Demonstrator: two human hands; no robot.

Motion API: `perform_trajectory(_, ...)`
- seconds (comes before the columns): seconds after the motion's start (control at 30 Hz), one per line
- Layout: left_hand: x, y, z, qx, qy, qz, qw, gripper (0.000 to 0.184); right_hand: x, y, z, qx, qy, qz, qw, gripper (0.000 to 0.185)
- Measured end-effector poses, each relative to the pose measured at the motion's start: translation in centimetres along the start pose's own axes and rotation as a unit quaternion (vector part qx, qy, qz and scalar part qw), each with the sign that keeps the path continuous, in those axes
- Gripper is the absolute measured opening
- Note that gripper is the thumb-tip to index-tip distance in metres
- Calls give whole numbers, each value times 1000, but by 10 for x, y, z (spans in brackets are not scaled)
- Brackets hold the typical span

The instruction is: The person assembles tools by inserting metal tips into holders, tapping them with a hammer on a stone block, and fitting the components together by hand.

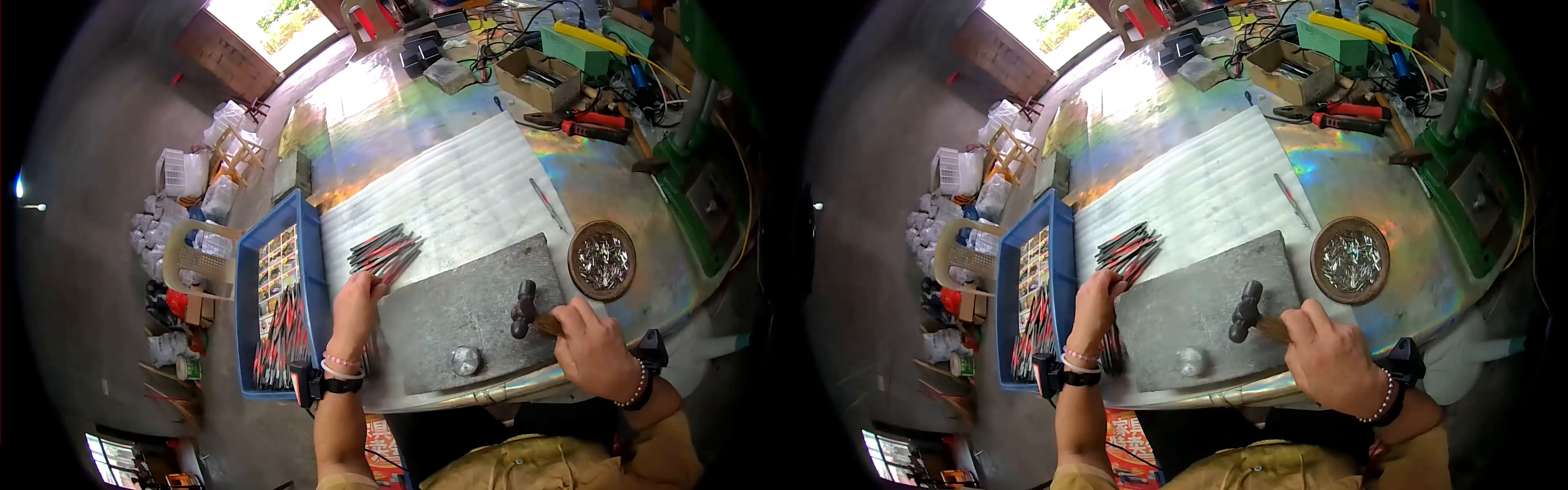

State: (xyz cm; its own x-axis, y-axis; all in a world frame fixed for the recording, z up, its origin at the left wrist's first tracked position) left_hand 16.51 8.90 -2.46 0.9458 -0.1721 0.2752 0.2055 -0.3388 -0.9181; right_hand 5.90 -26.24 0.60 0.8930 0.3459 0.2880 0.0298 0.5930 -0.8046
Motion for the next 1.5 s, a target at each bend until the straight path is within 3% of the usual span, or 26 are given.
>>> perform_trajectory(0.1,-5,-17,-17,-30,-65,-77,994,12,0,0,2,5,8,-6,1000,26)
perform_trajectory(0.23,-30,-50,-60,-203,-96,-104,969,8,-2,-1,1,34,22,-14,999,25)
perform_trajectory(0.3,-48,-62,-87,-290,-114,-102,945,7,-7,-1,-10,131,43,-26,990,22)
perform_trajectory(0.43,-88,-69,-105,-306,-64,-103,944,9,-20,-20,-32,100,168,-98,976,21)
perform_trajectory(0.47,-98,-68,-103,-314,-51,-92,944,9,-19,-32,-34,148,228,-84,959,22)
perform_trajectory(0.5,-103,-71,-116,-394,-108,-71,910,8,-16,-37,-43,152,214,-105,959,24)
perform_trajectory(0.6,-116,-74,-127,-442,-167,-67,879,10,-8,-46,-67,91,254,-68,960,25)
perform_trajectory(0.7,-126,-91,-129,-435,-156,0,887,9,-1,-38,-88,18,210,-58,976,26)
perform_trajectory(0.83,-126,-101,-139,-343,-79,-23,936,13,11,-25,-94,-59,144,-43,987,26)
perform_trajectory(0.87,-128,-90,-139,-288,-68,-67,953,10,13,-23,-94,-71,141,-38,987,26)
perform_trajectory(0.97,-131,-88,-141,-244,-54,-27,968,10,19,-16,-102,-85,145,-12,986,23)
perform_trajectory(1.1,-119,-82,-147,-249,-41,-47,966,9,17,-24,-102,-13,164,-26,986,20)
perform_trajectory(1.13,-115,-93,-149,-235,-27,4,972,12,16,-27,-103,18,179,-36,983,20)
perform_trajectory(1.27,-113,-78,-147,-242,-40,1,969,11,12,-42,-108,117,229,-58,965,18)
perform_trajectory(1.37,-117,-55,-142,-272,-80,-6,959,9,7,-42,-117,248,209,-117,938,17)
perform_trajectory(1.43,-118,-50,-141,-291,-111,9,950,9,5,-50,-111,293,250,-110,916,12)
perform_trajectory(1.5,-116,-47,-140,-267,-78,14,960,6,4,-55,-102,333,285,-126,890,9)
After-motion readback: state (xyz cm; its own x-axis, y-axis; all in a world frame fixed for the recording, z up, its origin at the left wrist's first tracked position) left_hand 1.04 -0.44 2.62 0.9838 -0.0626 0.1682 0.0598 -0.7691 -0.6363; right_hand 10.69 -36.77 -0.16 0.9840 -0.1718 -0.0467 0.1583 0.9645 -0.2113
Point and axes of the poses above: each hand's wrist, its own x-axis towards the middle knuckle, its own y-axis out of the palm, z = x × y, the point moved 1 cm from there along x, towards the middle knuckle
